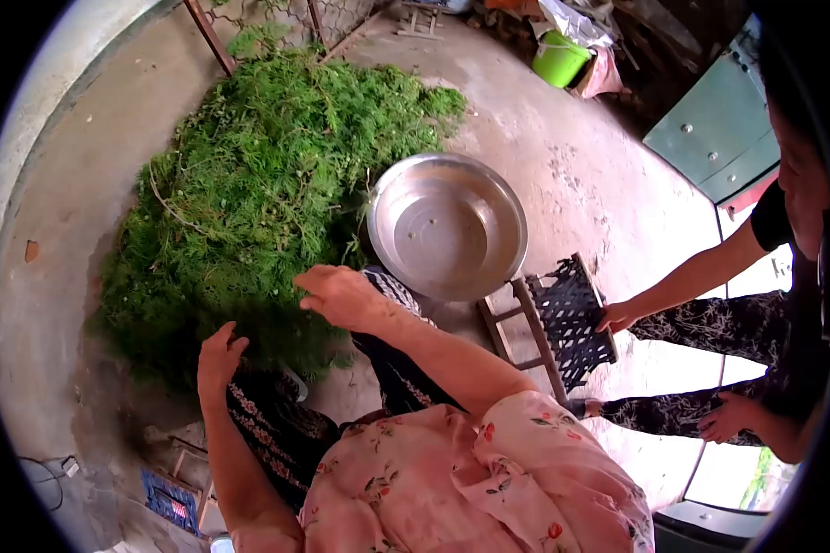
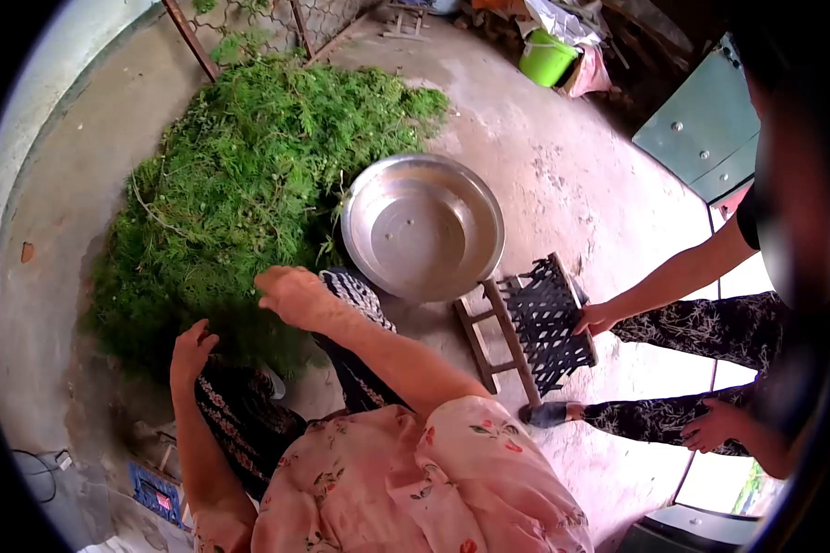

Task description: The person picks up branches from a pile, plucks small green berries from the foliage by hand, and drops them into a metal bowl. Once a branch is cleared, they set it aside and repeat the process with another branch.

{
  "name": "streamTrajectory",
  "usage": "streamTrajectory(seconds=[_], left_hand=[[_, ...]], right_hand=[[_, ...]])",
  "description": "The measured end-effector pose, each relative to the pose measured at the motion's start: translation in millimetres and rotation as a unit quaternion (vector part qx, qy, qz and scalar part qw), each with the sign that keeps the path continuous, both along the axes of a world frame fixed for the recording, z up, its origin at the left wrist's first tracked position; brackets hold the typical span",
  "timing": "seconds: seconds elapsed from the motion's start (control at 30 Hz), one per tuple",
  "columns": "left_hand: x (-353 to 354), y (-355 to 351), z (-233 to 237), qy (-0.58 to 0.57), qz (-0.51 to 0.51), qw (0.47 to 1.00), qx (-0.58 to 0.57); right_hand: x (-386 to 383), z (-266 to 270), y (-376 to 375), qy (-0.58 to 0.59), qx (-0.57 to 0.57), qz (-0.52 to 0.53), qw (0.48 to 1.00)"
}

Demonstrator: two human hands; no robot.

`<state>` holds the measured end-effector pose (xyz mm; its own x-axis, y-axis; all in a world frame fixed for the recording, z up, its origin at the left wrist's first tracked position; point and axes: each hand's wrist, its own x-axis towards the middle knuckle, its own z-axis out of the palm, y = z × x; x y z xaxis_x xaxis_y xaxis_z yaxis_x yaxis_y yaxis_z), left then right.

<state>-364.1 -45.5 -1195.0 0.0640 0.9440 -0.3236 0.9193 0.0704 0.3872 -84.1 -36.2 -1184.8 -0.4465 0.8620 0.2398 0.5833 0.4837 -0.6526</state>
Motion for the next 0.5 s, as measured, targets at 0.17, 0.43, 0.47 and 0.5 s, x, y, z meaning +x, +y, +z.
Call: streamTrajectory(seconds=[0.17,0.43,0.47,0.5], left_hand=[[-1,7,-8,-0.05,0.01,0.999,0.004],[19,17,-15,-0.09,0.005,0.995,-0.042],[24,18,-16,-0.09,-0.001,0.995,-0.043],[29,19,-16,-0.086,-0.015,0.995,-0.043]], right_hand=[[76,-3,-50,0.16,0.052,-0.239,0.956],[199,-161,-214,-0.159,-0.258,-0.344,0.889],[203,-178,-229,-0.163,-0.348,-0.309,0.87],[206,-197,-241,-0.164,-0.433,-0.27,0.844]])
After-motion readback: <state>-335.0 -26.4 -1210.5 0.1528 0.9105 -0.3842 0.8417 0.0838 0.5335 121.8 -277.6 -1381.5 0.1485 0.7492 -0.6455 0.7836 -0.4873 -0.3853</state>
